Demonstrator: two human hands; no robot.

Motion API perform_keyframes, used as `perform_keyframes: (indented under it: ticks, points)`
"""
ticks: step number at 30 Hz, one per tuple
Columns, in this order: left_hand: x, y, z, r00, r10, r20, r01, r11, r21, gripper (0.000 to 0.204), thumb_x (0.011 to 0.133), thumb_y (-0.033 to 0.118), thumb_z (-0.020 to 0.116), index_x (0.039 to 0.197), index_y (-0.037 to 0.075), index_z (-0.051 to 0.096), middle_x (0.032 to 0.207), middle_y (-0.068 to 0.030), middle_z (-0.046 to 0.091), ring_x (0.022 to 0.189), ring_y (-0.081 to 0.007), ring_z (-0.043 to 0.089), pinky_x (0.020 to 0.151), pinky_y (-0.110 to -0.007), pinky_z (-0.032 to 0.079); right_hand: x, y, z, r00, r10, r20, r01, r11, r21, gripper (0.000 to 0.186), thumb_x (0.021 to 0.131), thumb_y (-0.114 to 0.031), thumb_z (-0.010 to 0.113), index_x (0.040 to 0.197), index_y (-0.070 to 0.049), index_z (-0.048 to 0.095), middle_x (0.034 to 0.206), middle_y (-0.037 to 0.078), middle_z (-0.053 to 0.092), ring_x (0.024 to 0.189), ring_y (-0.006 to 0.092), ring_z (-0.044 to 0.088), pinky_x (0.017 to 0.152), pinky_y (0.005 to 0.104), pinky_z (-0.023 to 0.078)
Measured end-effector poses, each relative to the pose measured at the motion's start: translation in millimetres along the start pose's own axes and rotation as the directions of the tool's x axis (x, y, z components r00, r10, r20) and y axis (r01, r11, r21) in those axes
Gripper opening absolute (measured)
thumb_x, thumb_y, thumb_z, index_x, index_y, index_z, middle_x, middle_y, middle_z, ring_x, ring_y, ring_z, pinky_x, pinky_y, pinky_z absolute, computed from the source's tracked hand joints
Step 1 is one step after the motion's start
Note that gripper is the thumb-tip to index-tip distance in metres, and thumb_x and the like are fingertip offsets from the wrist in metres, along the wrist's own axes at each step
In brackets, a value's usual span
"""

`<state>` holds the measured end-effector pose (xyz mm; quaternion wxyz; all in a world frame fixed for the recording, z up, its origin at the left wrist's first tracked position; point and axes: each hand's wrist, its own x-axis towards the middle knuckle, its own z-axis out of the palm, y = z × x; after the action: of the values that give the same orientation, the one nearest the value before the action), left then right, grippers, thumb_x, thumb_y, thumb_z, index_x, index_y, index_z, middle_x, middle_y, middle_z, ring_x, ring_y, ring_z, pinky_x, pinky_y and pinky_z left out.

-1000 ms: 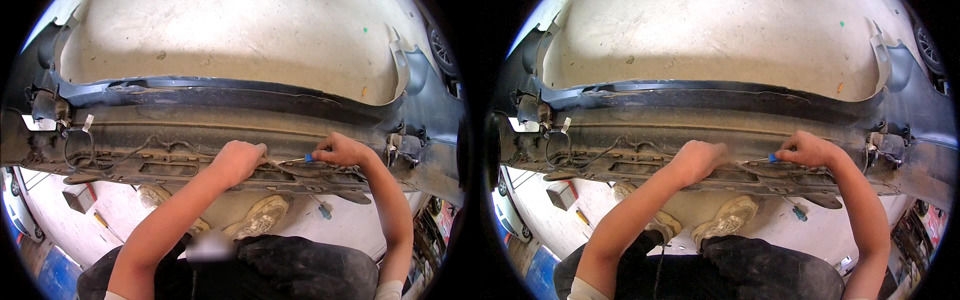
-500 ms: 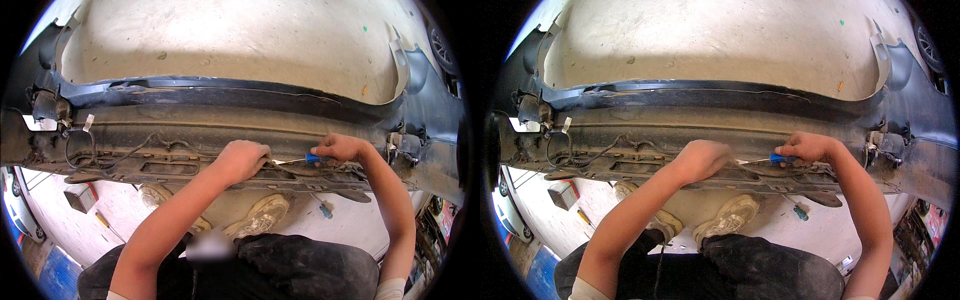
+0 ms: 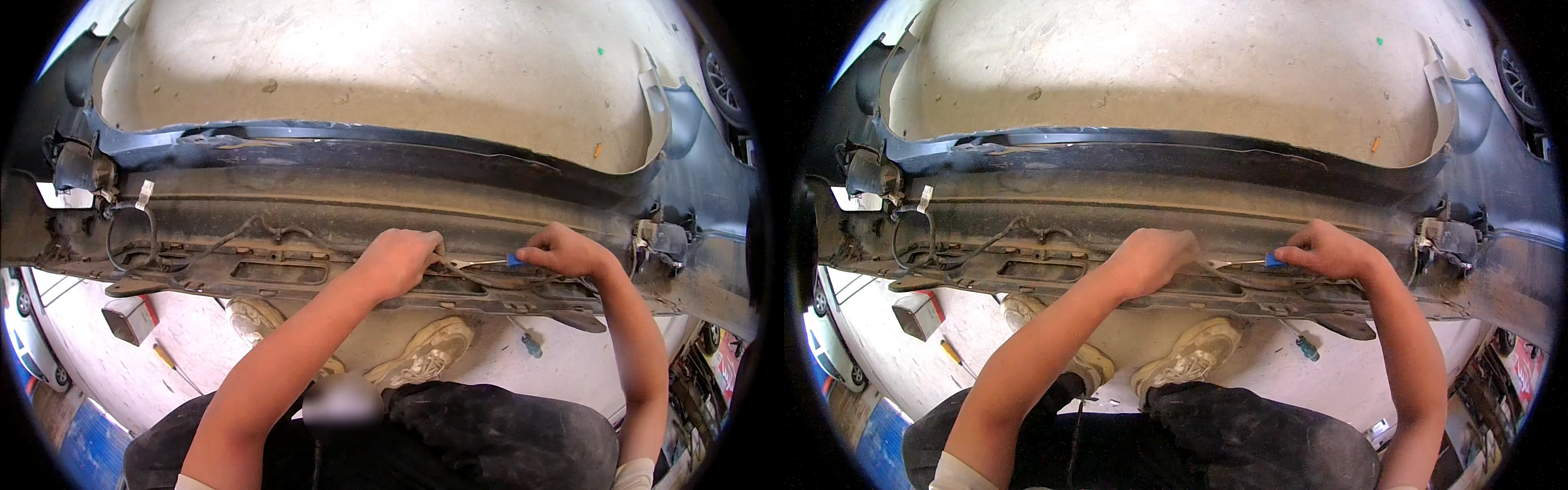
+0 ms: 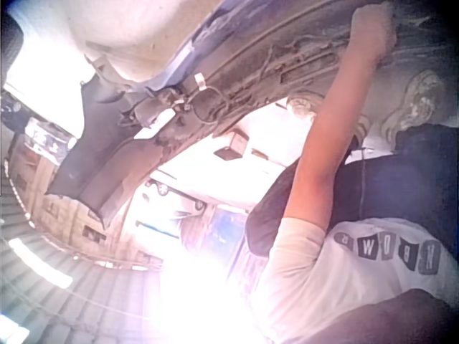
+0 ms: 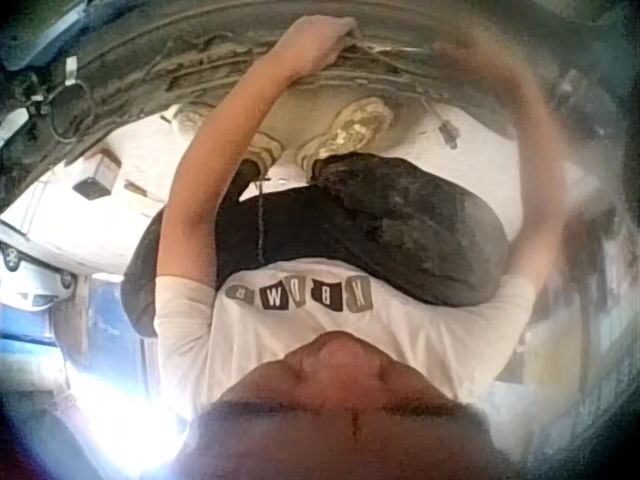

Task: The person works on a detached car bumper placed on the floor of a garage. They use a screwdriver to pry and remove plastic clips and fasteners from the bumper's interior. The person also uses a scraper tool to clean debris and rust from the bumper's surface. The task involves manipulating wires and removing components from the bumper assembly.

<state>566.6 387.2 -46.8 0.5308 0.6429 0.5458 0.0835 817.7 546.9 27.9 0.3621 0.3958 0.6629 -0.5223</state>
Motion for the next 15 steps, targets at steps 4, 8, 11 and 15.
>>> perform_keyframes:
  ticks: [4,8,11,15]
  points:
    - [-1.4,-0.5,1.2,0.999,0.017,-0.034,-0.018,0.999,-0.030,0.017,0.090,0.017,0.055,0.104,0.007,0.061,0.094,-0.0187,0.067,0.093,-0.0402,0.062,0.079,-0.048,0.049,0.6,-4.3,1.2,0.999,-0.037,-0.007,0.037,0.999,-0.005,0.047,0.092,-0.041,0.061,0.096,0.004,0.071,0.080,0.024,0.067,0.074,0.0284,0.065,0.074,0.0393,0.050]
    - [-1.9,0.2,1.7,0.999,-0.003,-0.040,0.002,0.999,-0.035,0.017,0.090,0.017,0.055,0.103,0.007,0.060,0.094,-0.0190,0.066,0.093,-0.0405,0.062,0.079,-0.049,0.049,1.0,-7.0,0.7,1.000,-0.007,0.008,0.007,1.000,0.000,0.047,0.092,-0.042,0.061,0.095,0.004,0.070,0.081,0.024,0.067,0.073,0.0290,0.064,0.074,0.0392,0.049]
    - [-2.4,0.2,1.8,0.998,0.006,-0.055,-0.009,0.999,-0.049,0.016,0.090,0.017,0.054,0.102,0.008,0.060,0.094,-0.0192,0.066,0.092,-0.0408,0.062,0.078,-0.049,0.049,2.4,-2.4,0.3,0.999,-0.026,0.021,0.026,1.000,-0.013,0.047,0.092,-0.042,0.061,0.094,0.005,0.070,0.080,0.024,0.067,0.073,0.0285,0.064,0.073,0.0392,0.049]
    - [-3.4,0.9,1.1,0.998,0.001,-0.069,-0.004,0.999,-0.040,0.016,0.090,0.018,0.054,0.102,0.008,0.060,0.093,-0.0191,0.066,0.091,-0.0410,0.062,0.077,-0.049,0.049,2.5,-0.2,2.6,0.998,-0.065,0.010,0.065,0.998,0.023,0.049,0.092,-0.042,0.060,0.092,0.005,0.069,0.078,0.023,0.066,0.072,0.0274,0.063,0.072,0.0391,0.049]
